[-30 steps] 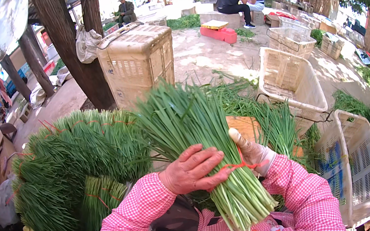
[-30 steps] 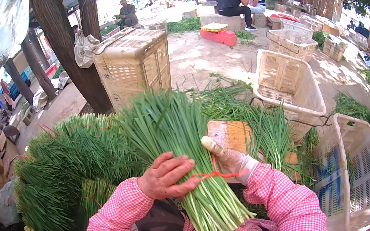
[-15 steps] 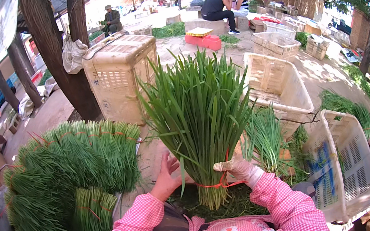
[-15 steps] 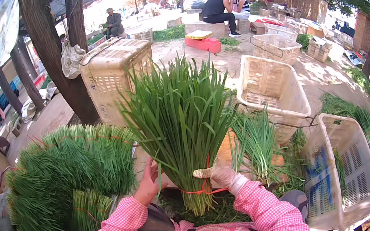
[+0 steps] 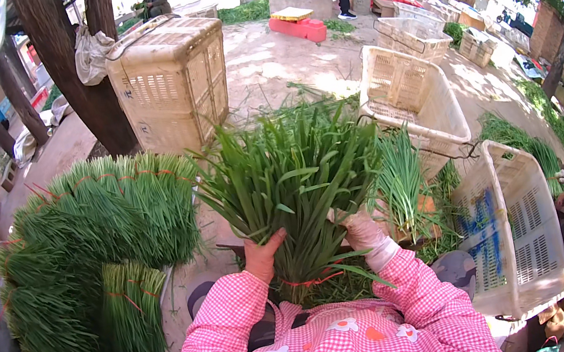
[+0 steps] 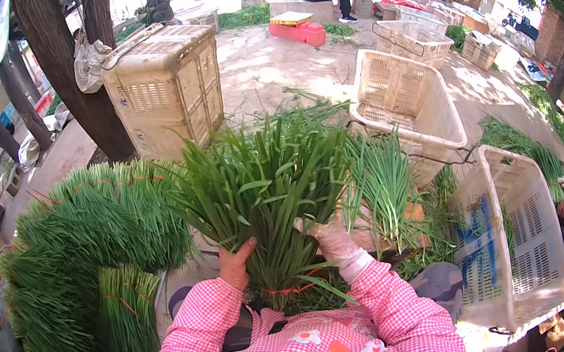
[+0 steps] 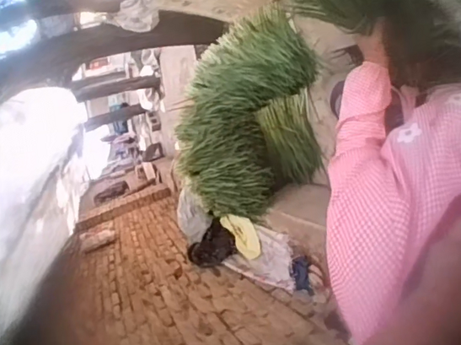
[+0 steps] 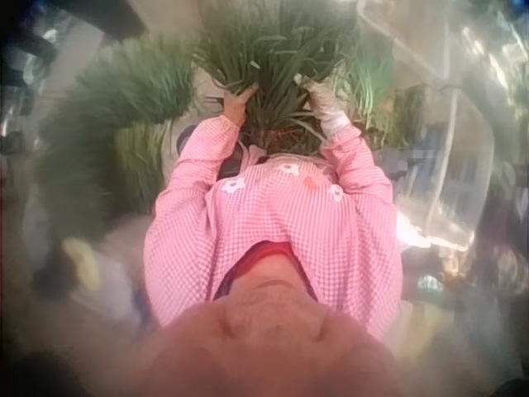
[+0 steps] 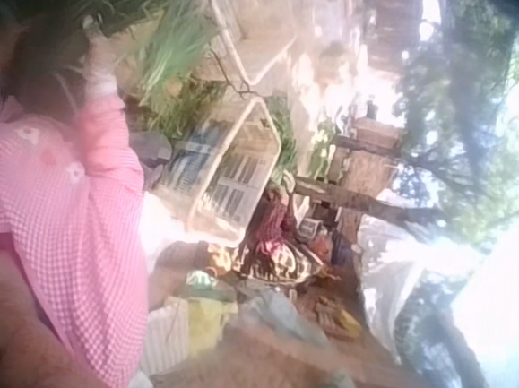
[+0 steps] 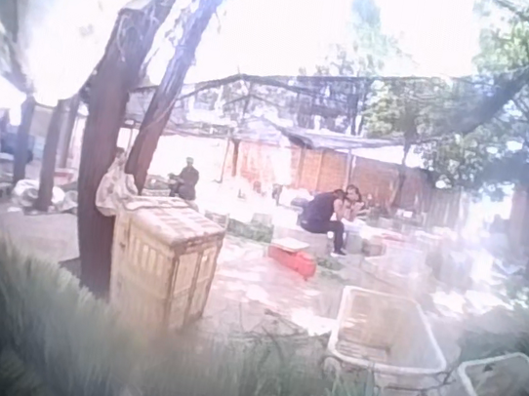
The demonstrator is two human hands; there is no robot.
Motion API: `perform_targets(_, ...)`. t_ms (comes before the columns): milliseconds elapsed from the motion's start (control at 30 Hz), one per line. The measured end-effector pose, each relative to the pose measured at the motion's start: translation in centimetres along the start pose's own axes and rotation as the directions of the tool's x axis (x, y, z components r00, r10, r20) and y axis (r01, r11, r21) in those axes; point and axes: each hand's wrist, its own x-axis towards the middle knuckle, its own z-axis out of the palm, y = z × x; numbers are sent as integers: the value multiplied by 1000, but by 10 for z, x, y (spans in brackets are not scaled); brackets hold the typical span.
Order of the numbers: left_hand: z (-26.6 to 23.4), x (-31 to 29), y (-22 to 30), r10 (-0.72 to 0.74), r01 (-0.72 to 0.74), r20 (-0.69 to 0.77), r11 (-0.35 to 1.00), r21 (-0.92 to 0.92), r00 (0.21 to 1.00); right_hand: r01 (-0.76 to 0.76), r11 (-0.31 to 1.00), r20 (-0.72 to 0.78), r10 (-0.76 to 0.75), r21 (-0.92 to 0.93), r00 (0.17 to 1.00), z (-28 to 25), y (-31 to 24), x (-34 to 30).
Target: The person bundles green stalks by hand, secures them with red rubber bands, and places the completed bunches into stacks.
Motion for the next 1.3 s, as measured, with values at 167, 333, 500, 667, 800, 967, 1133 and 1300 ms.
perform_targets(167, -18, 3, -5, -146, 141, -7, 967, -213, 989, -12, 999, -7, 12, 51, 1000, -28, 8, -12)
perform_targets(333, -20, -1, -16, -131, 137, 77, 988, -74, 988, 42, 997, 37, -45, 59, 998, -36, 10, -17)
perform_targets(500, -8, -11, -13, -201, 210, 109, 974, -85, 974, -31, 999, 6, 31, 10, 1000, -53, 18, -21)
perform_targets(667, -1, -18, -16, -273, 275, 120, 961, -2, 955, -25, 991, 25, 28, -130, 999, -79, 27, -33)
perform_targets(800, 0, -22, -27, -321, 326, 159, 946, -5, 934, -157, 987, -19, 156, -26, 988, -87, 33, -39)
perform_targets(967, -5, -31, -48, -358, 372, 132, 923, -99, 924, -250, 931, -103, 231, -267, 968, -77, 15, -48)
perform_targets(1133, -16, -31, -57, -369, 388, 132, 903, -185, 920, -177, 870, -22, 189, -460, 982, -73, -41, -54)
perform_targets(1300, -7, -36, -50, -379, 393, 120, 910, -131, 918, 302, 581, 97, -357, -755, 929, -48, -120, -52)
